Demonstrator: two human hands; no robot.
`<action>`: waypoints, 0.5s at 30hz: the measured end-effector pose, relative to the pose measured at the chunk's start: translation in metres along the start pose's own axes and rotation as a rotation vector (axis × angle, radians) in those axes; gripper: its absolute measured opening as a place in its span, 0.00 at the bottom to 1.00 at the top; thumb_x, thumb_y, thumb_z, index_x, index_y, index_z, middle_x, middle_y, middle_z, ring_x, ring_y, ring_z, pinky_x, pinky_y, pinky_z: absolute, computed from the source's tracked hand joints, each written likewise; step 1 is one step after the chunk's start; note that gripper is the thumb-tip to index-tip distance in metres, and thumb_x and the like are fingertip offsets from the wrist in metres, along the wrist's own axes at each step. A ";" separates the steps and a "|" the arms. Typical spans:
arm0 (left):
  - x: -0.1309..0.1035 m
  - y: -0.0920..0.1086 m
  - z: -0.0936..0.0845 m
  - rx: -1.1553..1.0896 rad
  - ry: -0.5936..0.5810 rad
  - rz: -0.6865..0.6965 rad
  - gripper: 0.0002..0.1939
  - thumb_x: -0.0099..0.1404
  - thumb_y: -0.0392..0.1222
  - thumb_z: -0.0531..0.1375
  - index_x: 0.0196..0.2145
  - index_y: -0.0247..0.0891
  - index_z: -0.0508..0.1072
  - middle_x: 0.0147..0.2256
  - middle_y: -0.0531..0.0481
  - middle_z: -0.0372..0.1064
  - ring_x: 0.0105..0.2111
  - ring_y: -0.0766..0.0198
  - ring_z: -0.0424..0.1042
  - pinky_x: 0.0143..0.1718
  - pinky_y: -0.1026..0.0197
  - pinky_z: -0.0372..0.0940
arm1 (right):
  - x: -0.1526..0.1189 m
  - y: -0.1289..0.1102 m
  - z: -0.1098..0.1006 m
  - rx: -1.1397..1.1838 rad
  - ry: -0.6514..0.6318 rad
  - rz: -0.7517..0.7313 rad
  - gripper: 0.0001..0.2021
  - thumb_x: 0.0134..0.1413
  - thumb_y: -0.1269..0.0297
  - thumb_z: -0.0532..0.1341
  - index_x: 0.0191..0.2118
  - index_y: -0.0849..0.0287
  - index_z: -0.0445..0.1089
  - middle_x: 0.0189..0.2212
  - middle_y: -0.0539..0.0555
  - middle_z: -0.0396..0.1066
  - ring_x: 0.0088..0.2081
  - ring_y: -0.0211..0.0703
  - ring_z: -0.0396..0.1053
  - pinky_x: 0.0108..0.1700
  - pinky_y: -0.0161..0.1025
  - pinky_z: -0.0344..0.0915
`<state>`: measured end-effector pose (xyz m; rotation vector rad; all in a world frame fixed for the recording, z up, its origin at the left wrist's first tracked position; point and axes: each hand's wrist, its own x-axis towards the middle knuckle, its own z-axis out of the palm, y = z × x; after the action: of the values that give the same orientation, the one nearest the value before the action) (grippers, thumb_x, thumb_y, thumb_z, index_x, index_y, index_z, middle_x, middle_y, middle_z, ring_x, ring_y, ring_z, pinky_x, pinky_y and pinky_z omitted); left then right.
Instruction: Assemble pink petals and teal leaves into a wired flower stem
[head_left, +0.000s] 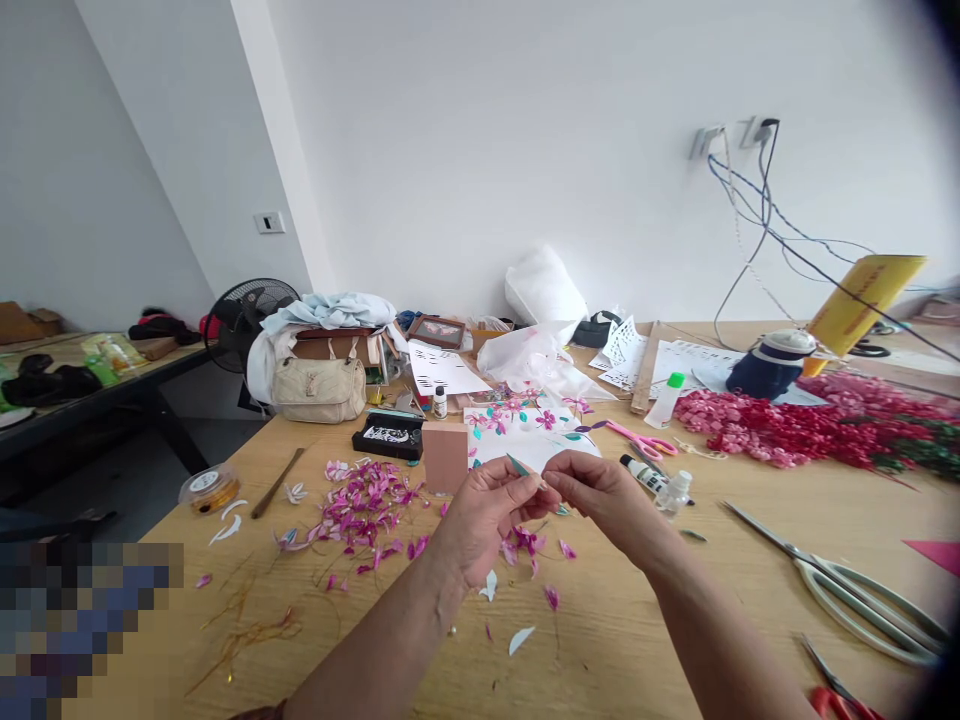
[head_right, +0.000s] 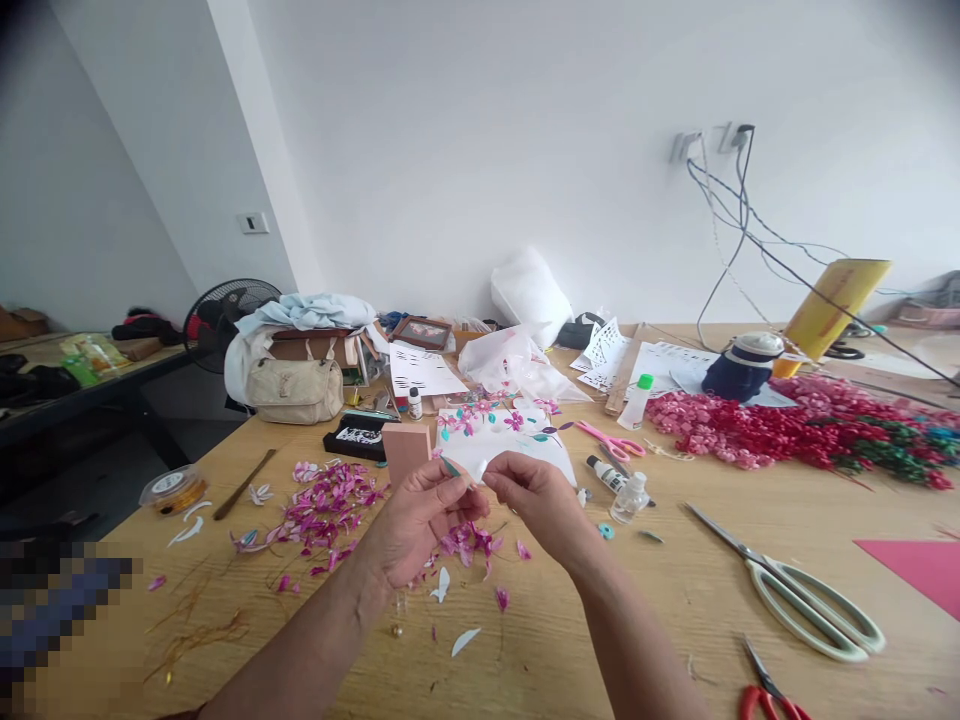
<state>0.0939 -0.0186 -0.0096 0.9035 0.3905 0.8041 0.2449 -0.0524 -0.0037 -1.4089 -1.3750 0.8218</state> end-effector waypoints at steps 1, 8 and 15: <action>-0.001 0.000 0.000 0.005 0.007 -0.002 0.11 0.49 0.43 0.67 0.27 0.33 0.74 0.25 0.49 0.72 0.27 0.67 0.69 0.34 0.64 0.61 | 0.000 0.001 0.000 -0.004 -0.007 0.000 0.12 0.44 0.56 0.59 0.22 0.60 0.67 0.17 0.44 0.58 0.21 0.32 0.51 0.23 0.32 0.47; -0.001 0.000 0.002 0.055 -0.012 0.030 0.12 0.51 0.46 0.66 0.25 0.32 0.73 0.22 0.48 0.71 0.24 0.67 0.69 0.32 0.64 0.61 | 0.001 0.006 0.004 0.007 -0.126 -0.024 0.13 0.47 0.56 0.58 0.21 0.60 0.67 0.16 0.44 0.59 0.20 0.32 0.53 0.23 0.31 0.51; 0.002 -0.005 0.003 0.000 -0.020 0.014 0.10 0.50 0.43 0.67 0.24 0.32 0.74 0.25 0.48 0.71 0.27 0.67 0.69 0.35 0.63 0.62 | 0.006 0.020 0.003 -0.091 0.004 -0.050 0.08 0.44 0.60 0.60 0.24 0.59 0.72 0.15 0.45 0.61 0.18 0.32 0.55 0.20 0.31 0.54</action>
<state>0.0992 -0.0204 -0.0123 0.9147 0.3667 0.8075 0.2491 -0.0441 -0.0226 -1.4386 -1.4546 0.7310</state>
